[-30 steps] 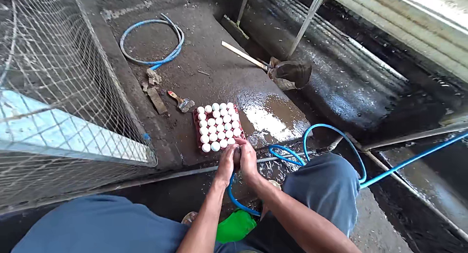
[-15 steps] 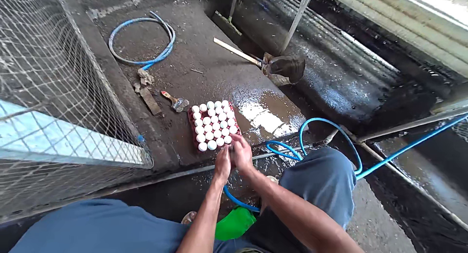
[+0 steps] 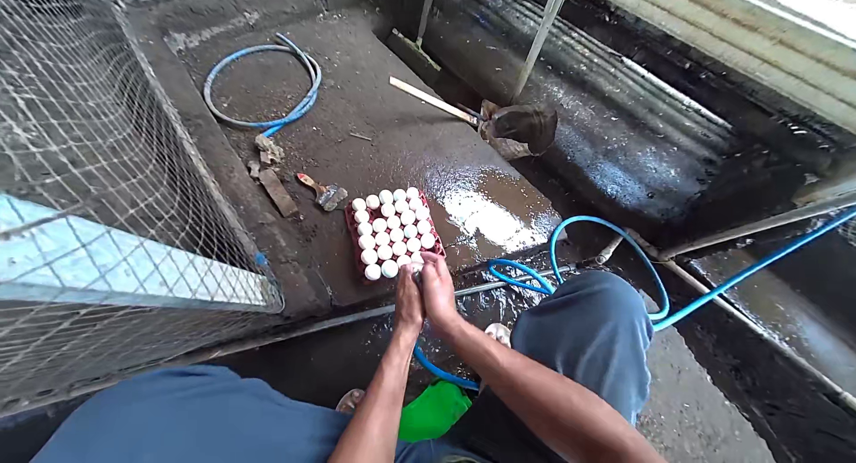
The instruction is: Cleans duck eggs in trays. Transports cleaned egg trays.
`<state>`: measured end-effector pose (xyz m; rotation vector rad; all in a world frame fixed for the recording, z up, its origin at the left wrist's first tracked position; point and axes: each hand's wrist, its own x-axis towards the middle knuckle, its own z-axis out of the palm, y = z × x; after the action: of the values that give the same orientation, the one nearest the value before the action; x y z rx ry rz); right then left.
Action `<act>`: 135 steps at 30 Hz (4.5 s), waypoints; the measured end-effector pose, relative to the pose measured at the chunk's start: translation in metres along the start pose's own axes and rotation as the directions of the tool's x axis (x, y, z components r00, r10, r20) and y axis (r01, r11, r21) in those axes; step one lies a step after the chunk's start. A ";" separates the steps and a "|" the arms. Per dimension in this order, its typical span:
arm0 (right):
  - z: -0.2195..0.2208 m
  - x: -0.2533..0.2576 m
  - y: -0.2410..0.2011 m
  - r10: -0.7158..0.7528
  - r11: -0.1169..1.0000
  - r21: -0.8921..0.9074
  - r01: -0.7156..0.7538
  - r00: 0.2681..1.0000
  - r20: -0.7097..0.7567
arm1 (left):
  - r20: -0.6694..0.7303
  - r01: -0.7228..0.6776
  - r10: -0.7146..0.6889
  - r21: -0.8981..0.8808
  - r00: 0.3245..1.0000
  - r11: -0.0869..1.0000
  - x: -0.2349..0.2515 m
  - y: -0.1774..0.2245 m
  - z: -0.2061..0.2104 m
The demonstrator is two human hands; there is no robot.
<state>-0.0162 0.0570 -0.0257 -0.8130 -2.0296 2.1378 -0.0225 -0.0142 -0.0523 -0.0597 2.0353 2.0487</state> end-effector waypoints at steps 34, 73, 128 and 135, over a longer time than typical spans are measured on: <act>-0.001 0.006 -0.007 0.016 0.999 -0.047 -0.017 0.999 -0.029 | -0.018 0.164 -0.164 -0.020 0.986 0.986 -0.005 0.018 0.002; -0.006 -0.006 0.001 -0.170 0.961 -0.219 0.167 0.985 0.007 | 0.130 0.105 -0.097 -0.051 0.987 0.993 -0.002 0.017 -0.003; -0.009 0.022 -0.005 0.340 0.905 0.229 -0.357 0.934 0.113 | 0.009 0.059 -0.060 0.074 0.998 0.996 0.004 0.006 -0.003; -0.008 0.014 -0.001 0.147 0.982 0.111 -0.150 0.988 0.039 | 0.032 -0.124 0.128 -0.122 0.991 0.985 0.007 -0.009 -0.003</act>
<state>-0.0248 0.0698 -0.0288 -0.9477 -1.8955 2.3342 -0.0279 -0.0157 -0.0623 0.0893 1.9368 2.2282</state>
